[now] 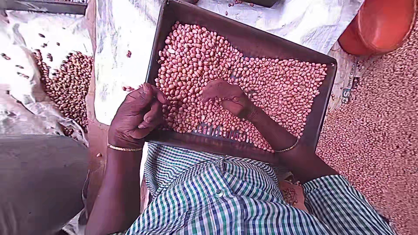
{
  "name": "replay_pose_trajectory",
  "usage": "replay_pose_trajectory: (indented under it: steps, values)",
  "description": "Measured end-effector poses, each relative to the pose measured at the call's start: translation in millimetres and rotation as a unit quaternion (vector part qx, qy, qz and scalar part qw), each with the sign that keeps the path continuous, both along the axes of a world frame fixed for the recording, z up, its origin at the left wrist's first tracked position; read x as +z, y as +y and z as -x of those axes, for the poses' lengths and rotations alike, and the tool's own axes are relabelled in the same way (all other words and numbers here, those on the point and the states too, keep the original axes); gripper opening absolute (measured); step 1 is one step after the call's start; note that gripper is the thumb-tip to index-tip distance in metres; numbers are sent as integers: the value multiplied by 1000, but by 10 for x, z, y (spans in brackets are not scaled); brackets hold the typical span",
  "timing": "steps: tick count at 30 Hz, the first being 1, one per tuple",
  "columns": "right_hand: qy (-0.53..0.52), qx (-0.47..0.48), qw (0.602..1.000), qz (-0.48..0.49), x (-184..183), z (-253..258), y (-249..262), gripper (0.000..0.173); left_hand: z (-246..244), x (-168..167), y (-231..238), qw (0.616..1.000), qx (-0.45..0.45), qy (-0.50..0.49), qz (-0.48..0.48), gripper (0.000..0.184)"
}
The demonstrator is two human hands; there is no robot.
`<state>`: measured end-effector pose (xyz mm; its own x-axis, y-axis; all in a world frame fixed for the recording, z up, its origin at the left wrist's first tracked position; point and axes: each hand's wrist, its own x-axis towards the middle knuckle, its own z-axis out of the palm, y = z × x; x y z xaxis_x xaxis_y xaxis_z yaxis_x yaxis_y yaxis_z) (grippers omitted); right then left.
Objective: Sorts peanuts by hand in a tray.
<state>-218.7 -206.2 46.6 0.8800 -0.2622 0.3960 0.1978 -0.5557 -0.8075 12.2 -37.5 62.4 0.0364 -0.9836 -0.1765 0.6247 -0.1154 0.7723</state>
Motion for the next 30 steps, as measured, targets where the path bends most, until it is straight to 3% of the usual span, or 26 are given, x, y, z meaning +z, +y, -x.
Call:
replay_pose_trajectory:
  steps: [2,4,7,9,11,13,16,19,22,24,27,30]
  values:
    - [-6,54,996,69,-186,-177,-82,40,4,8,10,1000,-6,-10,-2,32]
    - [58,84,983,151,-228,-43,-58,46,14,28,1,1000,-9,-3,-6,30]
    - [188,124,951,212,-143,604,44,49,14,37,-19,1000,-22,7,-7,30]
    - [232,120,944,203,-74,1116,48,49,5,42,-15,1000,-21,15,-9,29]
    - [239,21,959,155,85,1464,65,42,-2,48,-16,999,-14,33,-6,31]
    - [207,-146,967,24,236,1488,176,32,-9,40,-21,999,-14,46,-1,34]
    - [178,-274,910,-256,309,1207,271,29,-35,37,-40,999,-22,39,6,39]
    - [135,-347,859,-352,296,1037,254,21,-23,41,-14,999,-25,34,10,33]
    - [118,-330,899,-264,350,945,261,24,-15,30,7,999,-28,24,15,29]
    - [187,-304,926,-123,378,813,380,18,-1,40,-17,1000,-25,1,4,30]
    - [294,-274,912,80,413,539,501,18,-12,46,-54,999,-30,-13,0,31]
    - [347,-231,889,191,246,490,488,17,-19,29,-30,1000,-26,-15,6,30]
